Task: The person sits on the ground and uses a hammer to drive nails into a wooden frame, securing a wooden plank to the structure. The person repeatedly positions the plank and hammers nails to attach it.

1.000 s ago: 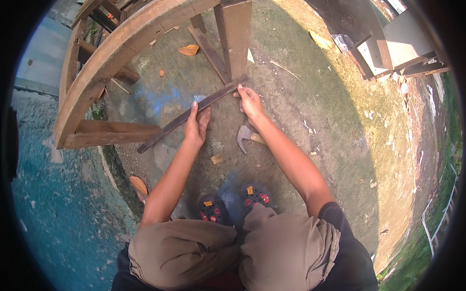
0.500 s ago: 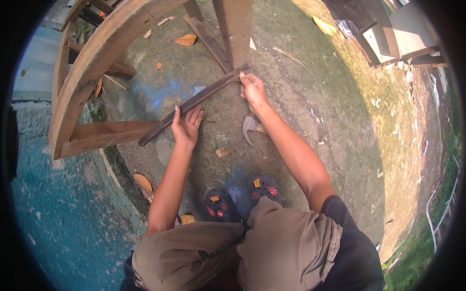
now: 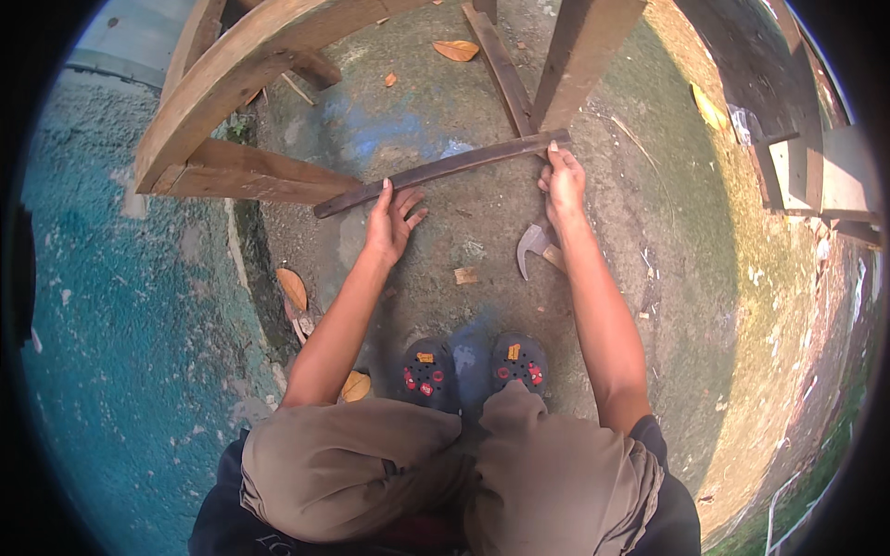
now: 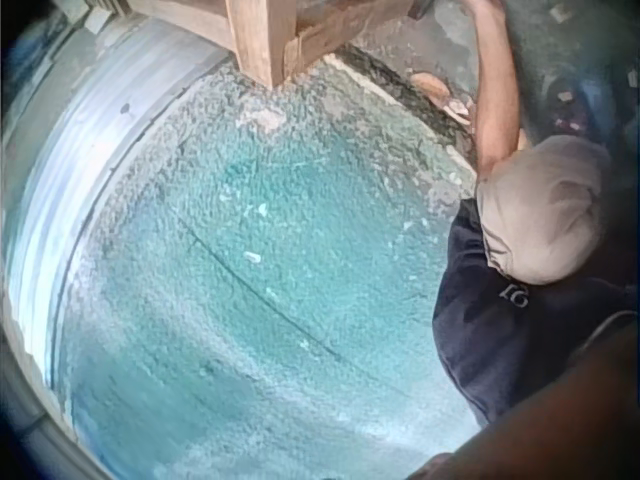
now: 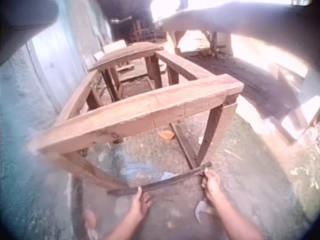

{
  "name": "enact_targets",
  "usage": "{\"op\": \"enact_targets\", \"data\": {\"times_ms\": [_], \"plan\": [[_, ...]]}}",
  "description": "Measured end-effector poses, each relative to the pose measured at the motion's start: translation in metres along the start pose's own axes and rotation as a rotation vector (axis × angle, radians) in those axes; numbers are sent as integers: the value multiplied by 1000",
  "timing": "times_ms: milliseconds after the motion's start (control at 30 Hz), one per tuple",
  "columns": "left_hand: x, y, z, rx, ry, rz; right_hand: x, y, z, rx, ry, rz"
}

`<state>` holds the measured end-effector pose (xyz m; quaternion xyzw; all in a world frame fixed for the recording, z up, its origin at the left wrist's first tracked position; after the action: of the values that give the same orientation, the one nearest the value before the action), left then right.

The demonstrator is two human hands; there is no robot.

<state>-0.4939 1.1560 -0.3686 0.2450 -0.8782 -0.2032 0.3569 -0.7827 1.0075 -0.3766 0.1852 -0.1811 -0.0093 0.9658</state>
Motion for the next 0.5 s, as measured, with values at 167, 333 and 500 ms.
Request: {"op": "enact_targets", "data": {"times_ms": [167,333,500], "plan": [[-33,11,-22,38,10,-49,5,-1,-6,25,31,48],[-52,24,-45,167,63,-204,-11,-10,1,8,-1,48],[-67,26,-55,190,17,-263,-4,-3,-1,34,97,69]]}}
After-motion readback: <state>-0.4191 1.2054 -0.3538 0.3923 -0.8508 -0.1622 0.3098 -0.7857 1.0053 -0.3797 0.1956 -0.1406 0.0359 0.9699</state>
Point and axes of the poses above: each hand's wrist, its own y-axis away from the middle knuckle, its own x-axis out of the palm, z = x × y, the point moved 7 cm from there along -y, towards the middle knuckle, and after that the axes turned 7 degrees about y, right-handed, at the moved point
